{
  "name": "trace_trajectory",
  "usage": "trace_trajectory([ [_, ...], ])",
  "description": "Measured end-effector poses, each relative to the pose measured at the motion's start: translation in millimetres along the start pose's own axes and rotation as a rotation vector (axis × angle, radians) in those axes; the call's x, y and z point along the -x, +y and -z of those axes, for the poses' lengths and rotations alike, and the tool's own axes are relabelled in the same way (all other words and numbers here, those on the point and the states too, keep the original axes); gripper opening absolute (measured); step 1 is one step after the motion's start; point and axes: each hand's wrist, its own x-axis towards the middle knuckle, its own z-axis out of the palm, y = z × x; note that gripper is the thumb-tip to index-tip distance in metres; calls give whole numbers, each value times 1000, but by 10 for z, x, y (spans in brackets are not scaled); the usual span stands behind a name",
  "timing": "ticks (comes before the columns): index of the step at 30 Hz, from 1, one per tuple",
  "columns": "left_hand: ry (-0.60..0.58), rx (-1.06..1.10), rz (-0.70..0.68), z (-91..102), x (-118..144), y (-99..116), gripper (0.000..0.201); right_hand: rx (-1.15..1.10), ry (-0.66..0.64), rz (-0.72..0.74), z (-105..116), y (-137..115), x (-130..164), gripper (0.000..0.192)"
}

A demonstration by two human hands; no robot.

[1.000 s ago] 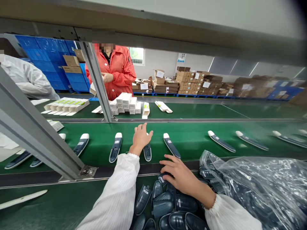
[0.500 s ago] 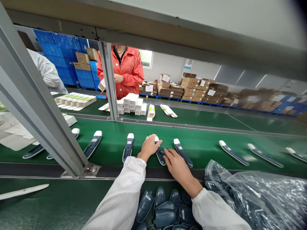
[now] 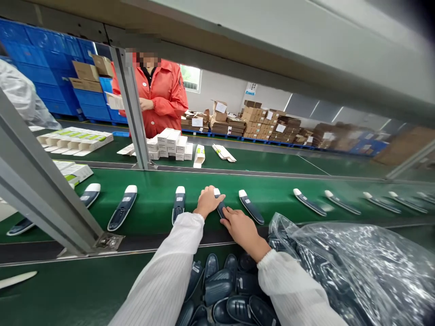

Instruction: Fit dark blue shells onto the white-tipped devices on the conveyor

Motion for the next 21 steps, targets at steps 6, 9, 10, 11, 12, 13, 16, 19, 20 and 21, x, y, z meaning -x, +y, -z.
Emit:
trace_trajectory([
  [6, 298, 41, -317, 534, 117, -57, 50, -239, -140, 306, 517, 380, 571, 37],
  [9, 436, -23, -262, 875, 155, -307, 38, -256, -251, 372, 535, 381, 792, 24],
  [10, 452, -41, -216, 943, 160, -401, 39, -259, -256, 369, 508, 371, 815, 19],
  [11, 446, -52, -173, 981, 162, -492, 42, -268, -255, 360, 480, 367, 815, 15],
  [12, 421, -57, -140, 990, 164, -573, 46, -283, -251, 348, 461, 372, 795, 14],
  [13, 383, -55, -112, 974, 165, -642, 50, -299, -248, 334, 457, 387, 760, 15],
  [16, 221, 12, -27, 837, 167, -758, 53, -356, -255, 283, 541, 445, 589, 14],
  [19, 74, 114, 5, 701, 163, -773, 49, -447, -220, 229, 628, 395, 346, 30],
  [20, 55, 133, 2, 675, 160, -768, 48, -479, -198, 224, 619, 338, 250, 39],
  [21, 52, 140, -3, 659, 157, -762, 49, -501, -162, 226, 582, 263, 150, 44],
])
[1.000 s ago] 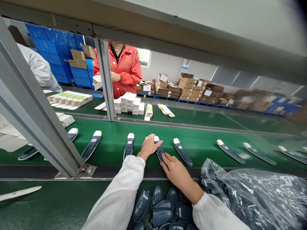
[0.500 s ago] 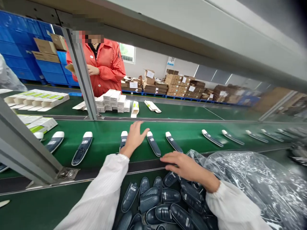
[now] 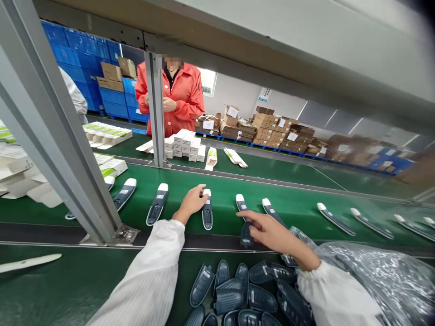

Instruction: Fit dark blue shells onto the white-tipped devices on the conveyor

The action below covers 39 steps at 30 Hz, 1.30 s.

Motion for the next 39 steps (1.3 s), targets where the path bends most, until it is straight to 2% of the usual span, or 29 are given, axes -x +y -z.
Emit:
trace_trajectory([
  [2, 14, -5, -3, -10, -4, 10, 53, 13, 132, 33, -164, -41, -251, 43],
  [4, 17, -21, -3, -6, -5, 22, 52, 86, 320, 55, -376, -48, -464, 40],
  [6, 6, -27, -16, -5, 1, 42, 43, 164, 403, 91, -569, -19, -571, 43],
  [7, -2, -23, -26, -9, 5, 56, 38, 191, 377, 122, -642, 2, -574, 45],
  [10, -29, 7, -47, -39, 21, 116, 30, 256, 194, 190, -740, 58, -434, 49],
  [14, -54, 5, -56, -118, 22, 197, 30, 367, 97, 144, -719, 58, -273, 46],
  [19, -79, -68, -88, -265, -7, 250, 33, 493, 101, 57, -708, -19, -388, 40],
  [22, -9, -94, -115, -289, 11, 289, 45, 484, 104, 38, -571, -37, -314, 41],
  [24, 121, -73, -199, -223, 50, 327, 51, 393, 72, 86, -420, -34, -127, 40],
  [26, 259, -47, -304, -87, 95, 362, 45, 280, -7, 131, -286, -27, 122, 35],
  [28, 375, -51, -353, 90, 125, 375, 36, 227, -105, 121, -215, -12, 354, 27],
  [30, 455, -99, -328, 270, 128, 343, 32, 231, -164, 70, -205, 15, 507, 19],
  [33, 509, -225, -206, 483, 91, 197, 32, 198, -178, 5, -201, 59, 549, 7],
  [36, 421, -330, -54, 589, 44, -4, 42, 89, -141, -27, -130, 52, 415, 4],
  [39, 185, -317, 57, 580, 22, -146, 54, -21, -44, -12, -112, -19, 144, 27],
])
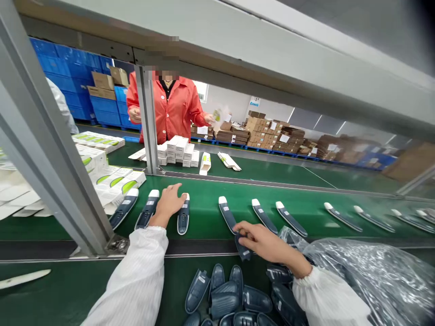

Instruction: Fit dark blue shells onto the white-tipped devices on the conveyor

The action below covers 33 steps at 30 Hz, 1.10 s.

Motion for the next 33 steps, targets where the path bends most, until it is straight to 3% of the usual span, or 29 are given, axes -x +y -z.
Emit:
trace_trajectory([
  [3, -181, 97, -33, -88, 16, -9, 54, -90, 118, 69, -166, -109, -383, 35],
  [7, -201, 140, -113, -173, 38, 66, 49, 57, 361, 137, -584, -277, -848, 35],
  [9, -186, 124, -121, -198, 40, 103, 46, 165, 367, 154, -762, -357, -956, 38],
  [12, -183, 117, -138, -231, 46, 153, 41, 312, 266, 153, -920, -429, -953, 42],
  [20, -193, 104, -132, -362, 93, 327, 32, 481, 206, 58, -954, -391, -819, 45],
  [25, -181, 57, -148, -425, 125, 443, 29, 459, 209, -65, -922, -391, -798, 52],
  [33, -173, -14, -190, -573, 179, 635, 25, 447, 215, -141, -843, -303, -734, 45],
])
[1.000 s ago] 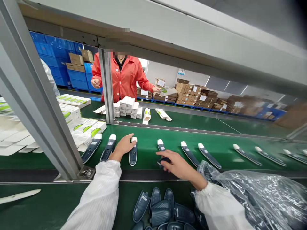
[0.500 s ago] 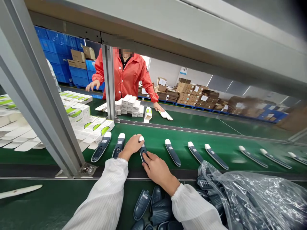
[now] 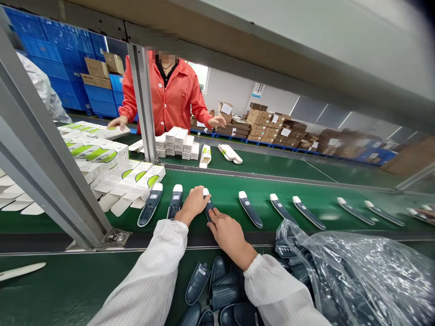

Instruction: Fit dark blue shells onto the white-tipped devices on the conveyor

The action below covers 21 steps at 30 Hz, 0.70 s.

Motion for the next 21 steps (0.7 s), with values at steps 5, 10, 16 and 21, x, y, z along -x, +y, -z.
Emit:
trace_trajectory([
  [5, 145, -87, -50, 149, 68, 138, 50, -235, -30, 72, 340, 314, 164, 44],
  [10, 313, -159, 36, 455, 46, 11, 46, -397, -253, 178, 648, 601, 705, 37],
  [16, -13, -178, 162, 400, 92, -139, 45, -541, -334, 122, 497, 705, 903, 11],
  [21, -110, -64, 194, 407, 103, -124, 46, -776, -234, 24, 555, 730, 564, 8],
])
